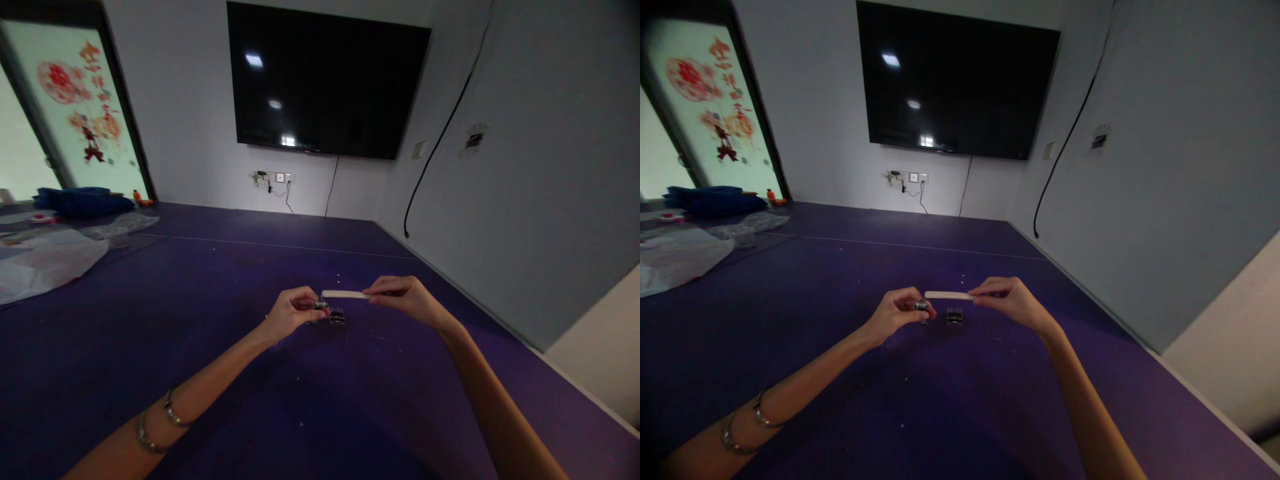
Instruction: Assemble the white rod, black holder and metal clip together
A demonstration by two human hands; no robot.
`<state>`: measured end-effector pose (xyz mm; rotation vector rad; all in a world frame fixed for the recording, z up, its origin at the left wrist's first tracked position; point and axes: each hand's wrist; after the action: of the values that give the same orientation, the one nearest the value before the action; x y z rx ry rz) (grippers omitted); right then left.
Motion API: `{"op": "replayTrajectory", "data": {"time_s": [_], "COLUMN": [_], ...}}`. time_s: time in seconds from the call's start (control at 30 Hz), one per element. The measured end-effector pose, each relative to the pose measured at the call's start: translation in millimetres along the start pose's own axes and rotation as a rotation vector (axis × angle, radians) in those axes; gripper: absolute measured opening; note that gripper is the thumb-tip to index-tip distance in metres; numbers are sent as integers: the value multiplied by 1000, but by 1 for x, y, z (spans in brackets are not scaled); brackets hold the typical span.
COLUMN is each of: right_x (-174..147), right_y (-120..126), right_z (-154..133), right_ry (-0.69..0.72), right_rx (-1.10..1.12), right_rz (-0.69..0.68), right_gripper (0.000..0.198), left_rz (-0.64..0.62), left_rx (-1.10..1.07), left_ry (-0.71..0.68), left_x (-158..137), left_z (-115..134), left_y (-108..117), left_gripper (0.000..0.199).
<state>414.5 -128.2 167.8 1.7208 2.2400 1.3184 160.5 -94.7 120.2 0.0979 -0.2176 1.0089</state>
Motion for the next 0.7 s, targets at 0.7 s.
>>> {"op": "replayTrajectory", "data": {"time_s": [0.7], "right_x": [-1], "right_y": [2], "right_z": [4], "right_ry": [-12], "right_rx": [71], "right_rz": [-14], "right_gripper": [19], "left_rz": [-10], "left_rx": [-18], "left_ry": [-5], "left_x": [0], "left_z": [-1], "left_y": [0], "left_gripper": [16]}}
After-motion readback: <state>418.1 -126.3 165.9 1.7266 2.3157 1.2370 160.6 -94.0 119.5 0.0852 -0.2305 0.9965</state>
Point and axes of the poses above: each hand's wrist, its own x-axis towards the middle knuckle, its own y-axis out of the back of the hand, z = x × y, and after that the axes turned 4 degrees about y, right-handed
